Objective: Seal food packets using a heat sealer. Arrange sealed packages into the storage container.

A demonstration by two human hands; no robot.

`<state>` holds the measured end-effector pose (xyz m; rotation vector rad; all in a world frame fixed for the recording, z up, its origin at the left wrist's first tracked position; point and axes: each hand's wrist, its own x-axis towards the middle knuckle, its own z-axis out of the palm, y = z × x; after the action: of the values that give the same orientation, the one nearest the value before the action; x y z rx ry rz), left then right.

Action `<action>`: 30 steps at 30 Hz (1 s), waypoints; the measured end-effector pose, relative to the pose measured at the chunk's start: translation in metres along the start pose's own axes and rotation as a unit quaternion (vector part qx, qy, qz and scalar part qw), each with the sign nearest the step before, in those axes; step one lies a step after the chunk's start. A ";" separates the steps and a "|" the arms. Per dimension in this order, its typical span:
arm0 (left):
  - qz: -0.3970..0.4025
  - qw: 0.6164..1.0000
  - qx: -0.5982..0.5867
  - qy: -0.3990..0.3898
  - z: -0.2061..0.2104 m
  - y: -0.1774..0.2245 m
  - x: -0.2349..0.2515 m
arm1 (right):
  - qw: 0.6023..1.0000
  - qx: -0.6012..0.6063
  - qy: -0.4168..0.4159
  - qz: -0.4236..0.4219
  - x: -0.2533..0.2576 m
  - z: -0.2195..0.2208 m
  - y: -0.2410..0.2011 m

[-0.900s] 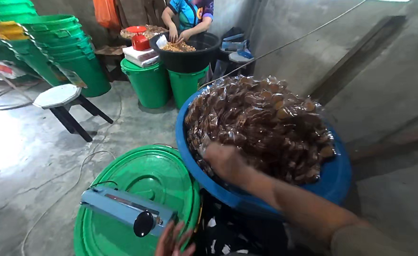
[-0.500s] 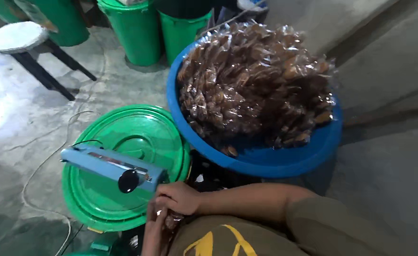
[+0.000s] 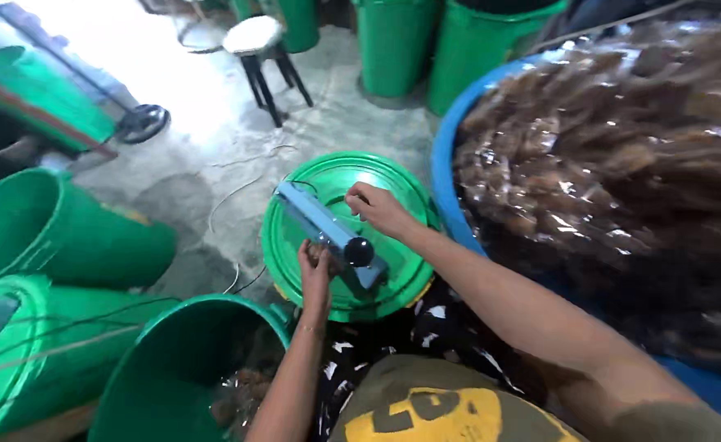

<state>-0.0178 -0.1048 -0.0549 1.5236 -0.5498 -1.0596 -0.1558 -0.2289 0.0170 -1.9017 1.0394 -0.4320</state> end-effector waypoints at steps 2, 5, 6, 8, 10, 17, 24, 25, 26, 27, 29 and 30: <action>0.010 1.000 -0.014 0.006 -0.004 0.010 0.009 | 0.984 -0.119 -0.132 -0.014 -0.012 -0.001 -0.034; 0.009 1.000 -0.003 -0.005 -0.013 0.018 0.019 | 0.943 -0.239 -0.231 0.035 -0.025 0.029 -0.045; 0.006 1.000 0.004 -0.019 -0.017 0.019 0.021 | 0.945 -0.241 -0.216 0.048 -0.026 0.038 -0.041; -0.007 0.999 0.002 -0.031 -0.029 0.015 0.023 | 0.957 -0.241 -0.159 0.036 -0.032 0.050 -0.032; -0.036 0.999 -0.026 -0.003 -0.038 0.006 0.026 | 0.967 -0.238 -0.092 -0.015 -0.038 0.058 -0.020; -0.098 0.982 -0.147 0.067 -0.033 -0.002 0.032 | 0.972 -0.216 -0.001 -0.097 -0.045 0.068 0.002; -0.092 0.995 -0.036 -0.023 -0.026 0.027 0.031 | 0.978 -0.185 -0.026 -0.094 -0.043 0.064 -0.002; -0.095 0.994 0.024 -0.038 -0.023 0.027 0.031 | 0.976 -0.172 0.001 -0.130 -0.043 0.068 -0.001; -0.074 0.993 0.081 -0.045 -0.019 0.028 0.028 | 0.969 -0.162 0.048 -0.178 -0.044 0.072 0.002; -0.028 0.991 0.128 -0.039 -0.015 0.027 0.024 | 0.960 -0.150 0.090 -0.216 -0.049 0.072 0.004; 0.089 0.979 0.176 -0.046 -0.022 0.020 0.014 | 0.933 -0.123 0.177 -0.289 -0.065 0.068 0.004; 0.133 0.974 0.170 -0.064 -0.029 0.018 0.009 | 0.920 -0.098 0.198 -0.323 -0.075 0.061 0.004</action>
<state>0.0151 -0.1010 -0.0425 1.6251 -1.0391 -0.8882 -0.1623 -0.1365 -0.0104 -2.3847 0.6845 -1.1668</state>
